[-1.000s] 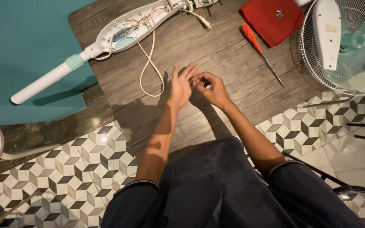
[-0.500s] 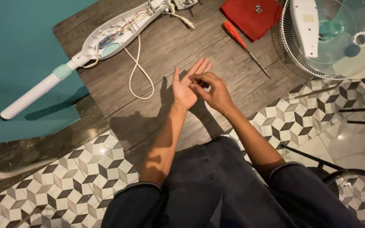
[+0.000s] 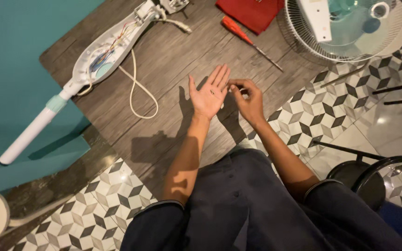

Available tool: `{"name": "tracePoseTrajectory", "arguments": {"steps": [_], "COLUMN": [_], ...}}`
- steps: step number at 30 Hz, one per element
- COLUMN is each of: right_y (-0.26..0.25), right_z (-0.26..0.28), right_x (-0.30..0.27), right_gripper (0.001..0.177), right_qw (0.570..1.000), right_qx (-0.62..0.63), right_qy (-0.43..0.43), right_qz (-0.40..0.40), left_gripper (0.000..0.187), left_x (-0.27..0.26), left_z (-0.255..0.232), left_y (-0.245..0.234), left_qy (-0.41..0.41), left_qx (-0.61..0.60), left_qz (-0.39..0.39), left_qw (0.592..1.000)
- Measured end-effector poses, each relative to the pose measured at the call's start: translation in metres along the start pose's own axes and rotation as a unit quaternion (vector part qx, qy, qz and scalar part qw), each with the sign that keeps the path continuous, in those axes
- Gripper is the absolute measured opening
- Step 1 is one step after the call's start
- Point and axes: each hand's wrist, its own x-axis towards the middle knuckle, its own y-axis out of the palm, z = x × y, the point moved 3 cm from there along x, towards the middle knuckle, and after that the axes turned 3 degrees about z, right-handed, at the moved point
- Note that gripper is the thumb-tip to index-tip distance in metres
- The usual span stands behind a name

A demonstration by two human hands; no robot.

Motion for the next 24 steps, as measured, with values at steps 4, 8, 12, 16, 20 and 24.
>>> {"name": "tracePoseTrajectory", "arguments": {"steps": [4, 8, 12, 16, 20, 24], "right_y": [-0.012, -0.033, -0.056, -0.082, -0.107, -0.130], "right_z": [-0.008, -0.021, -0.033, -0.048, -0.059, -0.067], "right_x": [0.003, 0.015, 0.038, 0.069, 0.109, 0.153], "right_gripper": [0.013, 0.014, 0.015, 0.015, 0.015, 0.016], "right_qw": [1.000, 1.000, 1.000, 0.999, 0.999, 0.997], "right_qx": [-0.004, -0.007, -0.022, -0.006, -0.033, -0.069], "right_qy": [0.002, 0.008, 0.013, 0.043, 0.000, -0.038], "right_qz": [-0.015, -0.013, -0.008, -0.003, -0.005, 0.009], "left_gripper": [0.111, 0.112, 0.113, 0.113, 0.112, 0.109], "left_x": [0.019, 0.045, 0.078, 0.122, 0.171, 0.221], "left_z": [0.015, 0.029, 0.045, 0.060, 0.069, 0.075], "left_y": [-0.005, -0.007, -0.006, -0.007, -0.008, -0.008], "left_qy": [-0.029, -0.043, -0.047, -0.044, -0.050, -0.040], "left_qx": [0.016, -0.012, 0.003, 0.009, 0.023, 0.049], "left_qz": [0.008, -0.025, -0.018, -0.023, -0.005, 0.010], "left_qw": [0.999, 0.999, 0.999, 0.999, 0.998, 0.998]}}
